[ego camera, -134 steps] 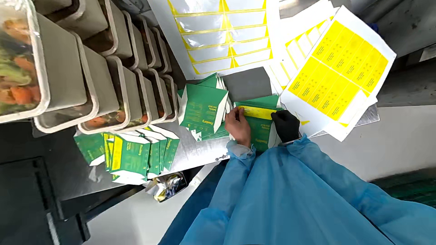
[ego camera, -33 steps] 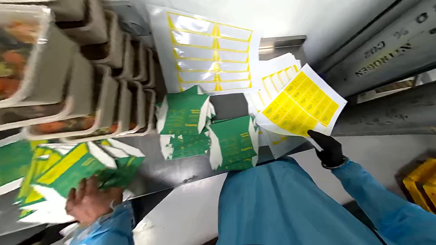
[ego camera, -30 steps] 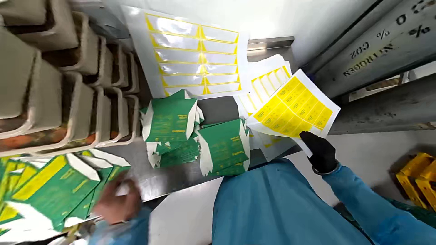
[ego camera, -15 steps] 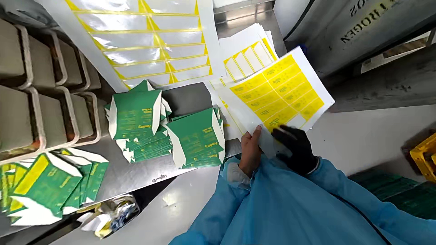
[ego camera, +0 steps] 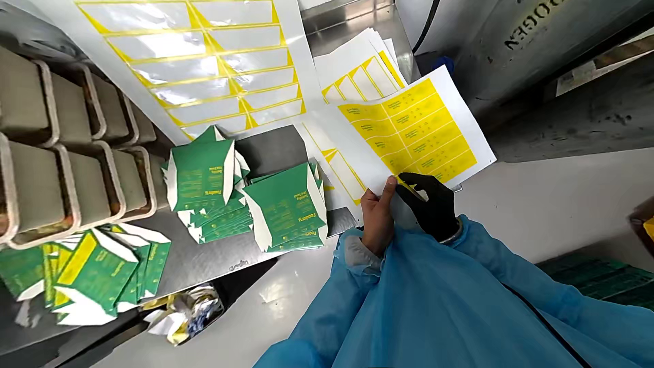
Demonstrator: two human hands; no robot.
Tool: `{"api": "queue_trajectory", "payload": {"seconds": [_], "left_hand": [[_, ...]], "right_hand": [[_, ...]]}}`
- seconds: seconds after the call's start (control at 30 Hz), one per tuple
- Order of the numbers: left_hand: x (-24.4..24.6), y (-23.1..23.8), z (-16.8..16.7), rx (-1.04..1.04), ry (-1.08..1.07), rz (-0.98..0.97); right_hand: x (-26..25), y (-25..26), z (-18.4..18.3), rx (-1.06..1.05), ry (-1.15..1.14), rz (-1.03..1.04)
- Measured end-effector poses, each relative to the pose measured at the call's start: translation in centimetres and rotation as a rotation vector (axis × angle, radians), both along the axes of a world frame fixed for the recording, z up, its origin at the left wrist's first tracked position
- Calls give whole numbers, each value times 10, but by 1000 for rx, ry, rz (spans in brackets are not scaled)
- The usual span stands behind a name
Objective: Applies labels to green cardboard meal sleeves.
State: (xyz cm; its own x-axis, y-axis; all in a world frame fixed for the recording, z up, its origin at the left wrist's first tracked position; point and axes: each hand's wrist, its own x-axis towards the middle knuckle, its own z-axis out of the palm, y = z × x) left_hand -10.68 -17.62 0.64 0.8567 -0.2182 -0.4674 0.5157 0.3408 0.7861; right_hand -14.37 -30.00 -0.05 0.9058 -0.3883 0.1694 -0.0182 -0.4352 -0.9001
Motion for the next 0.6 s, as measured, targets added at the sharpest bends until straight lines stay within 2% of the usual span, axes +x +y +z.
{"api": "queue_trajectory", "payload": {"seconds": [0.17, 0.3, 0.37, 0.47, 0.6], "left_hand": [[3, 0, 0, 83, -92, -31], [5, 5, -1, 100, -109, -54], [5, 10, -3, 98, -114, -80], [6, 15, 0, 238, -227, -146], [6, 23, 1, 334, -295, -178]], "right_hand": [[1, -6, 1, 66, 71, 11], [6, -21, 10, 161, 238, 101], [9, -25, 15, 135, 266, 123], [9, -25, 18, 104, 250, 129], [10, -26, 19, 226, 347, 151]]}}
